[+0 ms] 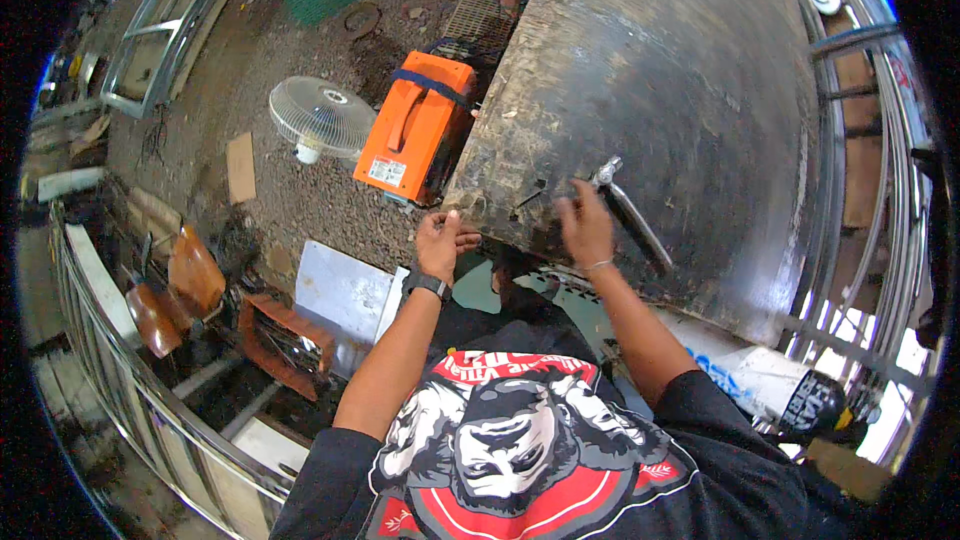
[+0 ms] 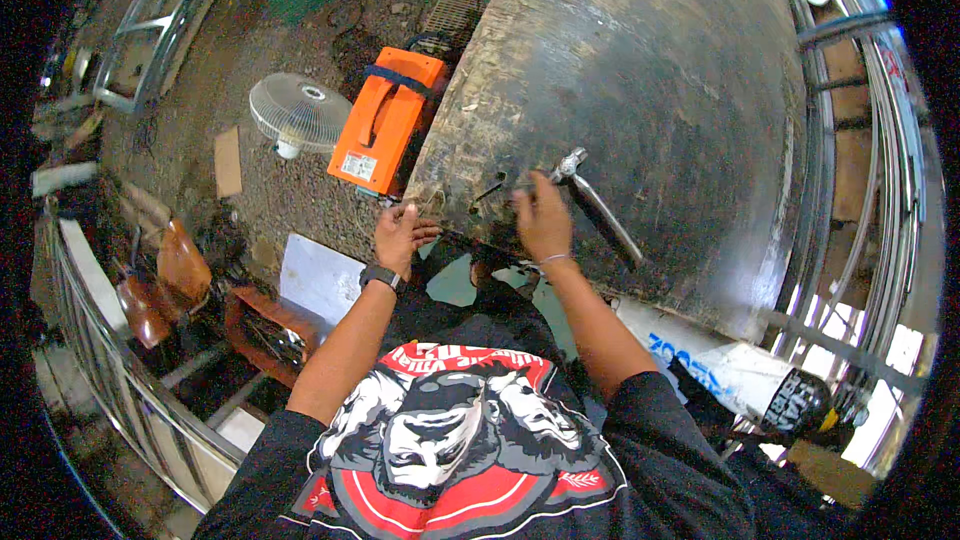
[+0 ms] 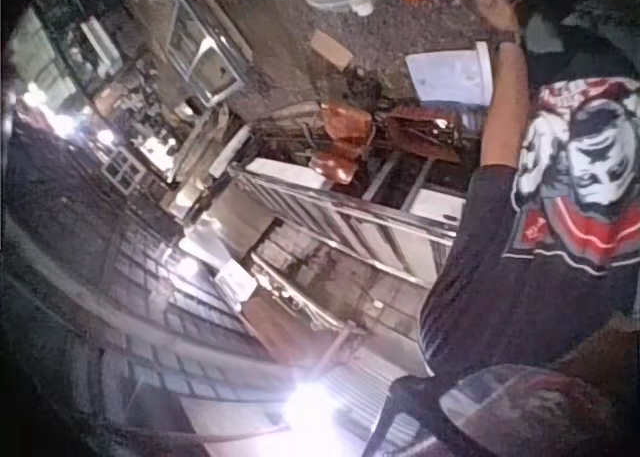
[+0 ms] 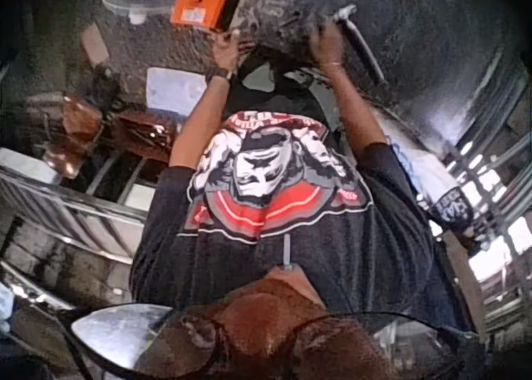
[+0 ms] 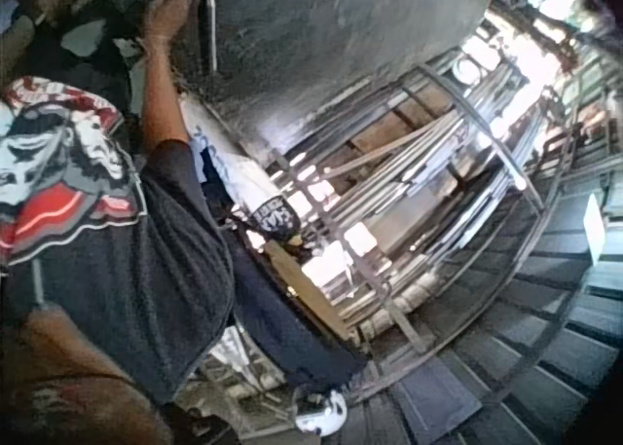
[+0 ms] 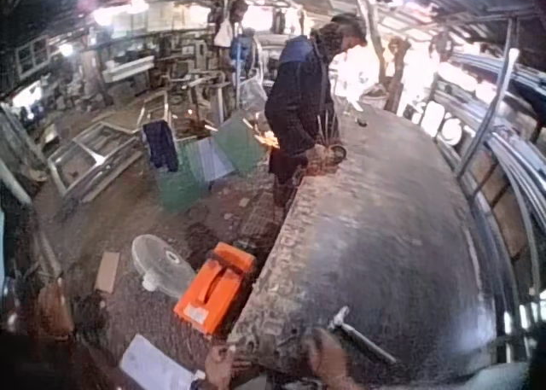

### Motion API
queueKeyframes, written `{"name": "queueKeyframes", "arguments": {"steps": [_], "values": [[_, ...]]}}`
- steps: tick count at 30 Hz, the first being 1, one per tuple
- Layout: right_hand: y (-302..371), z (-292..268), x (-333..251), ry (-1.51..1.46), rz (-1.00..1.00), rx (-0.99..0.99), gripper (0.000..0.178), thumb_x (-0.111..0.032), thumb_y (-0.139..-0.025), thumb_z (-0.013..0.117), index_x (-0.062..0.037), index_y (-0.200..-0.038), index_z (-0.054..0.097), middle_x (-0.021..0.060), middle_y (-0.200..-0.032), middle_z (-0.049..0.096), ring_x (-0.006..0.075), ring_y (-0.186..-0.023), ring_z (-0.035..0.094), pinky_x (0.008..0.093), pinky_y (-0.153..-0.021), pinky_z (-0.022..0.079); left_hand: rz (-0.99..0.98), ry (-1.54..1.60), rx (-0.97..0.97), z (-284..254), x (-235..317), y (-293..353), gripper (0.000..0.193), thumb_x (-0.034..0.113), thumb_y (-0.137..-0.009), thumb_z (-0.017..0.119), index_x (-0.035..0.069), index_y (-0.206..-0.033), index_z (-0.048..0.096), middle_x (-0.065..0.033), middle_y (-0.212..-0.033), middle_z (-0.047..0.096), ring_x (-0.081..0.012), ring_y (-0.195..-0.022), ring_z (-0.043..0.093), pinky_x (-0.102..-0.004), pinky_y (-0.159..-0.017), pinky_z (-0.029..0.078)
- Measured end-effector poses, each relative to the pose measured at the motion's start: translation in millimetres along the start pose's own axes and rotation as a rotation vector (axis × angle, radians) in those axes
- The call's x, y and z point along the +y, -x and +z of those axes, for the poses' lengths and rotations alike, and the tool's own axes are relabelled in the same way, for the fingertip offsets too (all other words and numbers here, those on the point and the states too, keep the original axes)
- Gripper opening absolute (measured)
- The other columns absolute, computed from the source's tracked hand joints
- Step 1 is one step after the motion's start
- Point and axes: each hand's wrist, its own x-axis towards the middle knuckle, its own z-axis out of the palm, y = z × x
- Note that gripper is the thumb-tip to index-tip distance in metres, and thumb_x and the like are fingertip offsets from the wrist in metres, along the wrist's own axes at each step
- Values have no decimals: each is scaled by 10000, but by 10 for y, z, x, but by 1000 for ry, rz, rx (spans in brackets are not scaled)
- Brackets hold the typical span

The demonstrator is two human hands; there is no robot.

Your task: The person moves through a workshop, picks up a small metal bracket, and uses pliers and a hammer to bend and shape it on a workbench. The person then places the bracket onto a metal frame structure and secures it with a hammer.

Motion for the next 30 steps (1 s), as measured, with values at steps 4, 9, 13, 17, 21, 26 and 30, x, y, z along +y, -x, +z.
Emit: {"name": "queueKeyframes", "arguments": {"steps": [4,9,13,17,21,26,30], "values": [[-146,310,-91,24,-97,-199,385,-347,-936,723,-79,-1200,640,183,-1018,633,404,-881,656,497,-787,535,3,78,87,94,-168,232,472,366,-1034,628,-17,-1230,432,-208,-969,707,-283,-832,745,-372,-710,613],[-250,404,-74,162,-283,-351,245,-217,-898,740,-61,-1054,633,169,-1058,614,408,-901,650,479,-778,535,-16,200,257,-29,-406,765,471,358,-1028,641,-16,-1223,431,-214,-969,703,-273,-788,732,-377,-690,607],[-313,543,-337,-82,-365,-524,249,-85,-882,704,-53,-1117,629,197,-1054,690,397,-871,686,484,-764,536,-6,287,340,-269,-693,962,455,353,-1013,670,1,-1200,449,-207,-971,703,-280,-789,733,-379,-686,609],[-338,756,-491,-34,-509,-602,301,-88,-900,690,-49,-1192,631,214,-1044,740,414,-822,705,495,-751,544,46,352,360,-278,-740,1096,413,353,-1011,674,26,-1160,470,-204,-969,706,-286,-800,738,-384,-696,609],[-365,905,-553,-145,-586,-514,314,-95,-898,693,-47,-1202,632,198,-966,740,426,-799,689,505,-743,550,49,385,375,-244,-761,1101,375,346,-1016,667,43,-1137,483,-209,-970,709,-296,-796,740,-400,-701,612],[-347,950,-645,48,-854,-417,302,-97,-893,706,-66,-1189,651,157,-1046,713,394,-950,661,484,-865,532,48,399,378,-232,-839,1064,350,331,-1018,667,45,-1115,489,-208,-964,709,-294,-787,739,-405,-699,616],[-211,981,-547,74,-919,-355,275,-94,-896,709,-72,-1165,655,132,-1199,640,374,-1082,601,487,-951,495,35,382,385,-173,-732,1069,316,307,-1025,657,53,-1116,491,-207,-957,712,-284,-784,739,-404,-702,618]]}}
